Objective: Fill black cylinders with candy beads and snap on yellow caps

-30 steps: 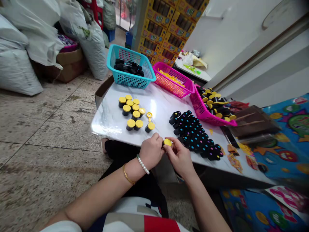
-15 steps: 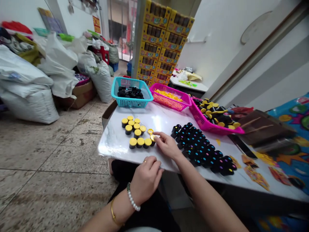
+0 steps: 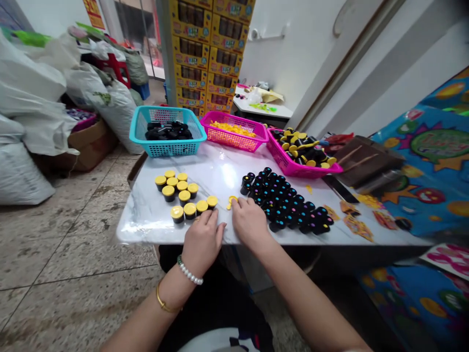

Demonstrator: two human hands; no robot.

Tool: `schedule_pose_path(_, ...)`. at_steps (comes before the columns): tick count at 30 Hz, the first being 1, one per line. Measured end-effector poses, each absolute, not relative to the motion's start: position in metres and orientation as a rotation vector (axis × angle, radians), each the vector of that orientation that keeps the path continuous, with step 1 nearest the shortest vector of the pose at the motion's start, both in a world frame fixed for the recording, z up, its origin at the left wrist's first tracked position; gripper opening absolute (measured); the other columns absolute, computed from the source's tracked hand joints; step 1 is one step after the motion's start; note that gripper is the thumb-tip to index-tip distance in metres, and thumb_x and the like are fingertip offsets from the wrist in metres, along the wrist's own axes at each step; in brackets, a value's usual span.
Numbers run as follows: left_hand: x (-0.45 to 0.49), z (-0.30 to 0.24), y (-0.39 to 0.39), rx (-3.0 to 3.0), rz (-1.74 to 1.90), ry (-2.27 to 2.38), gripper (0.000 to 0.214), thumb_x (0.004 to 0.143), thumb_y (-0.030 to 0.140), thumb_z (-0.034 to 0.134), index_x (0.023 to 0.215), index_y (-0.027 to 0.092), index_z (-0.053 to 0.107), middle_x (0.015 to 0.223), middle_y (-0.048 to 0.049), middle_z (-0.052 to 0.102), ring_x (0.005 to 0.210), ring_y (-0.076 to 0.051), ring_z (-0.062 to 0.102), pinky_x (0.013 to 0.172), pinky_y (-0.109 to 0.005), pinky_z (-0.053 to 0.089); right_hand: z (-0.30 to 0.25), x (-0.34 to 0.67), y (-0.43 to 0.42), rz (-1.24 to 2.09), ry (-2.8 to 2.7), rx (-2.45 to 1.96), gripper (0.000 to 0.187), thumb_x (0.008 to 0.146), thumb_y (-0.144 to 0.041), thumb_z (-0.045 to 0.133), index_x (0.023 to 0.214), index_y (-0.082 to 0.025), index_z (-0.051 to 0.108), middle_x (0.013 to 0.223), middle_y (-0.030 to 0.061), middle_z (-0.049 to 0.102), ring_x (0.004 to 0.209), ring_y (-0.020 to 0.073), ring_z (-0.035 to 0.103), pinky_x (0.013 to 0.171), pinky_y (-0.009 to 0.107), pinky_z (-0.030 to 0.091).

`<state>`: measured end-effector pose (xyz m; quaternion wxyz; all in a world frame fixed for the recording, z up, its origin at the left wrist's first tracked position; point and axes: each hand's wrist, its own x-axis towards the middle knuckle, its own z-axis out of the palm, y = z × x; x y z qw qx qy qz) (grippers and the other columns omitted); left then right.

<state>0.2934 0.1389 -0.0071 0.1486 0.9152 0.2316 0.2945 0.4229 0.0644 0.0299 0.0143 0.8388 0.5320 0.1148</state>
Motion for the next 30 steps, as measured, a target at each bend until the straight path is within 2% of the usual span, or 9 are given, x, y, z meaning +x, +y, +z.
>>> schedule_pose_path(5, 0.299, 0.005, 0.128, 2.527, 0.825, 0.57, 0.032, 0.093, 0.025, 0.045, 0.122, 0.013, 0.054, 0.106, -0.0111, 0.064, 0.093, -0.02, 0.063, 0.083, -0.032, 0.053, 0.018, 0.39, 0.001, 0.474, 1.629, 2.784, 0.039, 0.088, -0.035, 0.055, 0.118, -0.009, 0.058, 0.119, 0.0186, 0.055, 0.097, 0.0297, 0.05, 0.079, 0.04, 0.044)
schedule_pose_path(9, 0.332, 0.014, 0.122, 2.46, 0.748, 0.441, 0.03, 0.091, 0.023, 0.048, 0.12, 0.016, 0.055, 0.102, -0.0079, 0.064, 0.09, -0.018, 0.062, 0.081, -0.031, 0.051, 0.007, 0.393, -0.022, 0.425, 1.828, 2.823, 0.013, 0.09, -0.023, 0.052, 0.091, -0.015, 0.062, 0.094, 0.0118, 0.06, 0.084, 0.0237, 0.053, 0.072, 0.035, 0.045)
schedule_pose_path(13, 0.381, 0.014, 0.124, 2.383, 0.641, 0.484, 0.034, 0.083, 0.027, 0.061, 0.114, 0.015, 0.058, 0.099, -0.0071, 0.065, 0.087, -0.019, 0.062, 0.08, -0.032, 0.05, 0.004, 0.405, -0.03, 0.264, 2.057, 3.017, 0.016, 0.091, -0.016, 0.047, 0.079, -0.017, 0.058, 0.08, 0.0068, 0.058, 0.076, 0.0185, 0.054, 0.069, 0.03, 0.045)
schedule_pose_path(15, 0.399, 0.012, 0.126, 2.344, 0.602, 0.512, 0.034, 0.08, 0.029, 0.064, 0.111, 0.015, 0.06, 0.095, -0.0063, 0.066, 0.084, -0.018, 0.062, 0.079, -0.031, 0.05, 0.006, 0.408, -0.035, 0.118, 2.095, 3.215, 0.011, 0.09, -0.018, 0.051, 0.082, -0.017, 0.058, 0.077, 0.0041, 0.058, 0.07, 0.0153, 0.055, 0.065, 0.027, 0.046)
schedule_pose_path(17, 0.41, 0.011, 0.126, 2.333, 0.593, 0.535, 0.033, 0.079, 0.032, 0.064, 0.108, 0.016, 0.061, 0.093, -0.0054, 0.066, 0.083, -0.018, 0.062, 0.078, -0.031, 0.049, 0.006, 0.41, -0.04, -0.07, 1.99, 3.448, 0.008, 0.088, -0.021, 0.056, 0.094, -0.018, 0.06, 0.073, 0.0008, 0.058, 0.063, 0.0123, 0.056, 0.061, 0.024, 0.046)
schedule_pose_path(20, 0.411, 0.011, 0.124, 2.351, 0.618, 0.556, 0.027, 0.078, 0.032, 0.066, 0.1, 0.017, 0.064, 0.092, -0.0046, 0.065, 0.081, -0.017, 0.061, 0.076, -0.03, 0.048, 0.004, 0.413, -0.046, -0.388, 1.695, 3.726, 0.026, 0.084, -0.027, 0.064, 0.109, -0.02, 0.06, 0.072, -0.001, 0.062, 0.059, 0.0114, 0.058, 0.058, 0.023, 0.048)
schedule_pose_path(23, 0.391, 0.013, 0.123, 2.361, 0.674, 0.549, 0.021, 0.077, 0.029, 0.065, 0.093, 0.017, 0.062, 0.092, -0.0039, 0.063, 0.074, -0.015, 0.06, 0.071, -0.027, 0.047, 0.005, 0.416, -0.049, -0.746, 1.546, 3.875, 0.018, 0.084, -0.031, 0.064, 0.098, -0.021, 0.065, 0.079, 0.001, 0.065, 0.062, 0.012, 0.06, 0.059, 0.023, 0.05)
schedule_pose_path(26, 0.357, 0.011, 0.123, 2.358, 0.668, 0.564, 0.018, 0.078, 0.025, 0.063, 0.094, 0.017, 0.058, 0.081, -0.0014, 0.062, 0.068, -0.014, 0.058, 0.066, -0.026, 0.046, 0.013, 0.42, -0.046, -1.033, 1.583, 3.954, 0.014, 0.083, -0.032, 0.065, 0.09, -0.02, 0.069, 0.089, 0.0032, 0.063, 0.065, 0.0115, 0.06, 0.057, 0.023, 0.051)
schedule_pose_path(30, 0.322, 0.006, 0.123, 2.309, 0.641, 0.545, 0.028, 0.078, 0.021, 0.066, 0.105, 0.017, 0.057, 0.086, -0.0018, 0.064, 0.067, -0.013, 0.057, 0.067, -0.026, 0.047, 0.027, 0.423, -0.029, -1.443, 1.452, 3.946, 0.018, 0.08, -0.035, 0.067, 0.086, -0.018, 0.069, 0.07, 0.0006, 0.06, 0.052, 0.0102, 0.055, 0.045, 0.021, 0.046)
